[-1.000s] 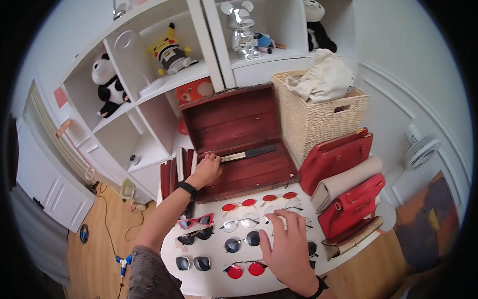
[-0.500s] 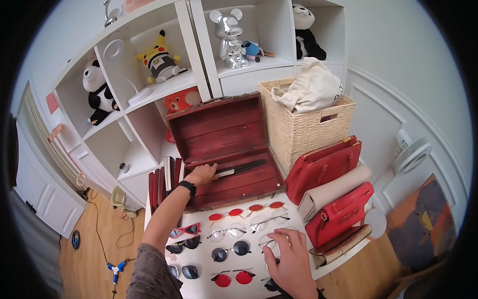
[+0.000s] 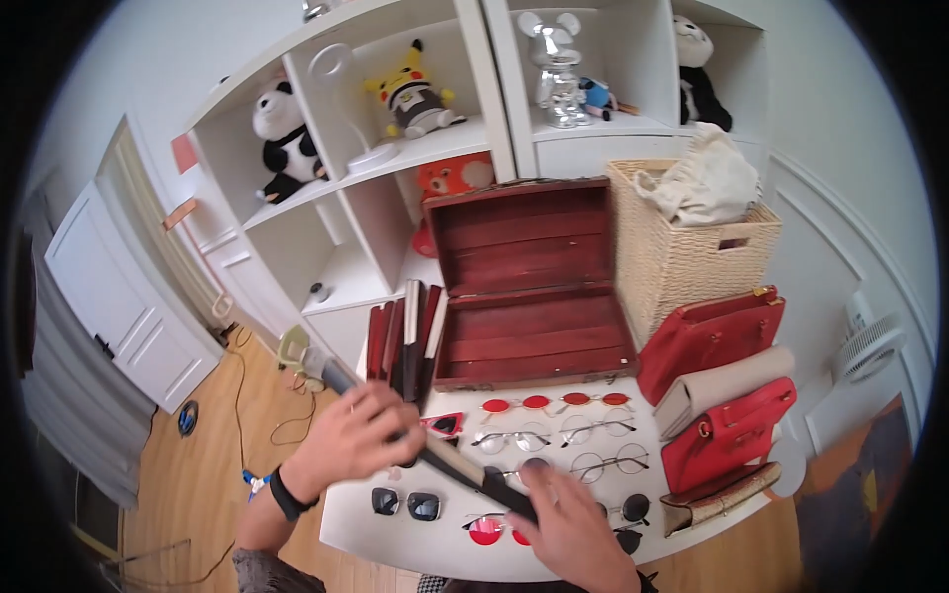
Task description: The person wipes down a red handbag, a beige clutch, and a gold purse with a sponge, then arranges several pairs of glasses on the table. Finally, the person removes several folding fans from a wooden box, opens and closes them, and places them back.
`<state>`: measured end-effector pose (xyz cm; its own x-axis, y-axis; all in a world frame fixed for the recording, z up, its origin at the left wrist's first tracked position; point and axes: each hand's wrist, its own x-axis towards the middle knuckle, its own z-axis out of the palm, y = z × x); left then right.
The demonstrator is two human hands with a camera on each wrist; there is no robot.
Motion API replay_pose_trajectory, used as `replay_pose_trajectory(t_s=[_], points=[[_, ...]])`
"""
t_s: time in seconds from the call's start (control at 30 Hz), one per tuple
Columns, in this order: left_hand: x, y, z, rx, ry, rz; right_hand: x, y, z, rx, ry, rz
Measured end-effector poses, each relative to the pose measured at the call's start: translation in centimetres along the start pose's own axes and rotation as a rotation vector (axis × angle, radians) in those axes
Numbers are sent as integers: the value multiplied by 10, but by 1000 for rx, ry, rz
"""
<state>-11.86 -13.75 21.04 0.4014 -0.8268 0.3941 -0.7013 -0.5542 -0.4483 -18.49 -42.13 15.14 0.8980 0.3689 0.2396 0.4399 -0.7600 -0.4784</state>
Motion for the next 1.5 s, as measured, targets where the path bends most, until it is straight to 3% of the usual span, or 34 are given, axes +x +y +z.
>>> replay_pose_trajectory(t_s=[0.03, 0.1, 0.17, 0.23, 0.27, 0.3, 0.37, 0.4, 0.43, 0.5, 0.6, 0.73, 0.8, 0.87, 0.9, 0.97, 1.03, 1.1, 1.17, 1.33, 1.43, 1.5], points=[[-13, 13, -5, -28, 13, -2, -5, -1, 6, 260, -348, 74], [-36, 31, -13, -74, -38, -114, -13, -8, 15, 321, -375, 38], [-51, 47, -16, -89, 67, -353, -14, -12, 17, 380, -399, 12], [-57, 79, -5, -125, 404, -885, -10, -14, 18, 534, -397, 66], [-62, 87, -6, -152, 380, -999, -8, -20, 16, 581, -345, 72], [-67, 96, 0, -148, 380, -1006, -8, -21, 19, 580, -352, 67], [-70, 117, 24, -1171, 495, -1154, -5, -21, 29, 915, -429, 156], [-59, 128, 33, -1619, 660, -1146, -4, -21, 32, 912, -432, 155], [-49, 136, 35, -1789, 737, -1159, -4, -22, 36, 986, -490, 192], [-30, 141, 36, -1862, 821, -1211, -6, -21, 43, 1053, -561, 236], [-17, 143, 41, -1844, 859, -1296, -11, -17, 48, 983, -495, 147], [-10, 142, 47, -1772, 800, -1405, -16, -17, 51, 1049, -425, 244], [-5, 143, 48, -1605, 768, -1497, -16, -17, 52, 1043, -404, 262], [-6, 141, 40, -1630, 759, -1510, -12, -16, 57, 901, -209, 271], [-5, 141, 37, -1656, 757, -1519, -10, -14, 58, 901, -210, 271], [-8, 147, 35, -1720, 846, -1481, -5, -10, 58, 1007, 12, 408], [-13, 157, 32, -1628, 1029, -1389, 6, -14, 49, 1095, 50, 445], [-31, 169, 43, -1684, 957, -1285, 11, -12, 52, 1373, 182, 499], [-37, 181, 48, -1573, 1232, -1241, 13, -5, 63, 1371, 248, 482], [-50, 199, 46, -1507, 1321, -1265, 28, -24, 56, 1619, 392, 609], [-59, 202, 45, -1479, 1208, -1250, 30, -21, 63, 1666, 416, 586], [-63, 206, 50, -1443, 1236, -1263, 33, -25, 63, 1696, 460, 590]])
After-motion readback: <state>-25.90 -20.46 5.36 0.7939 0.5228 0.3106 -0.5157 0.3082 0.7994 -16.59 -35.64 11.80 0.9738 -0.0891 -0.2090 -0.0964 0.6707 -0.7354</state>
